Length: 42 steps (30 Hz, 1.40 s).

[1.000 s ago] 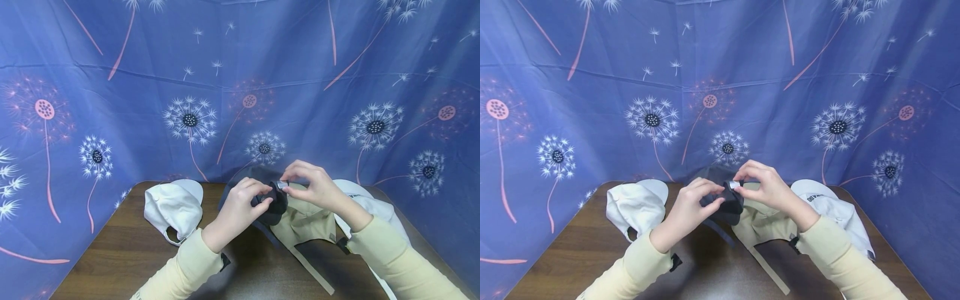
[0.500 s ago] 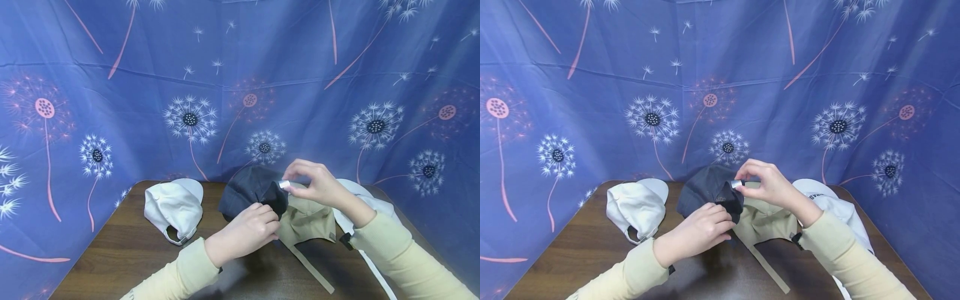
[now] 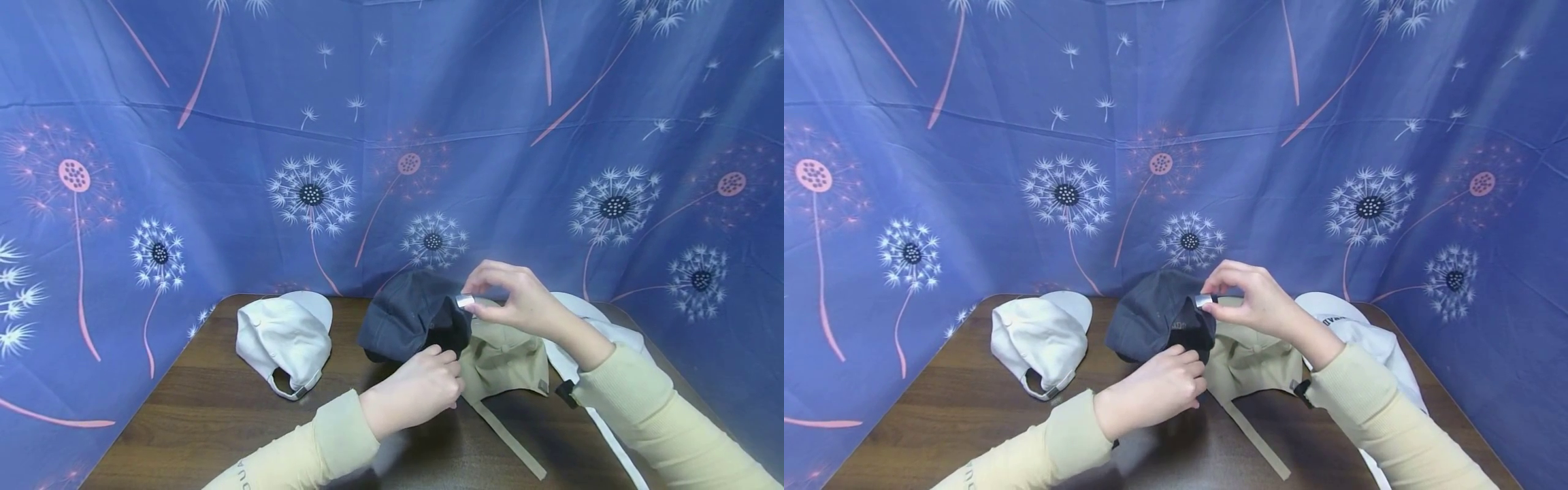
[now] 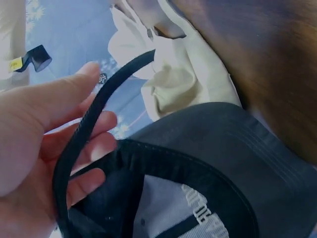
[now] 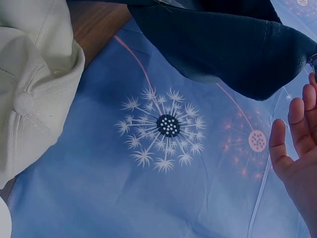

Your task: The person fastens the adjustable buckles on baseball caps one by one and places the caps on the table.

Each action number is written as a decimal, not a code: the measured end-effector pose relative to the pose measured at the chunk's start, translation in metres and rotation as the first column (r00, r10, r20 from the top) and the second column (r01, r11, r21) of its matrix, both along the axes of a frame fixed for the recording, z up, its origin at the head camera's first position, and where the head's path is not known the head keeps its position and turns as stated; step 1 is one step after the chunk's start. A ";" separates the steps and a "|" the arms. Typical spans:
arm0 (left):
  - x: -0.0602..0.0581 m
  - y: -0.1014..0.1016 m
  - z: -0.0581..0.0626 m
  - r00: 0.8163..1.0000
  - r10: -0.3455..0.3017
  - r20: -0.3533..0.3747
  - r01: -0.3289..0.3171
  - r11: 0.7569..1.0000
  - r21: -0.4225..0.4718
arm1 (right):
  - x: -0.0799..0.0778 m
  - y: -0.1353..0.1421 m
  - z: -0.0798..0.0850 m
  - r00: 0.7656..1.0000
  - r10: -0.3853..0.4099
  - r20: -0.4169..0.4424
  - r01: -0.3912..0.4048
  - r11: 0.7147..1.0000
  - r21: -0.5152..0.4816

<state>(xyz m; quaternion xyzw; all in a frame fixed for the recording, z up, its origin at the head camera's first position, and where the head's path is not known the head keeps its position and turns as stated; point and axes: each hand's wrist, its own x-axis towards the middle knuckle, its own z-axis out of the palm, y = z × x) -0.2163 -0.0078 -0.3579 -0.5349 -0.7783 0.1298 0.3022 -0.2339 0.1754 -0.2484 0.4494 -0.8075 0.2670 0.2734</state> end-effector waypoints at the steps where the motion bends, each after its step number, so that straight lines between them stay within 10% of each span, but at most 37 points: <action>1: 0.000 0.002 -0.001 1.000 0.013 0.009 -0.013 1.000 -0.012 | 0.000 0.000 0.000 1.000 0.002 -0.001 -0.002 1.000 0.000; 12: 0.003 0.009 -0.006 0.999 0.047 -0.007 -0.048 0.998 -0.046 | -0.001 -0.001 -0.002 1.000 0.028 0.011 -0.028 1.000 -0.013; 23: 0.003 -0.001 0.017 0.997 -0.076 0.013 0.070 0.966 0.248 | -0.020 0.016 -0.025 0.998 0.020 0.062 -0.018 0.999 -0.032; 34: 0.002 -0.016 0.043 0.966 -0.253 0.043 0.168 0.749 0.641 | -0.024 0.021 -0.032 0.997 0.074 0.038 -0.071 0.995 -0.073; 42: -0.002 -0.023 0.051 0.945 -0.309 0.105 0.109 0.601 0.792 | -0.008 0.012 -0.021 0.993 0.115 0.030 -0.110 0.986 -0.125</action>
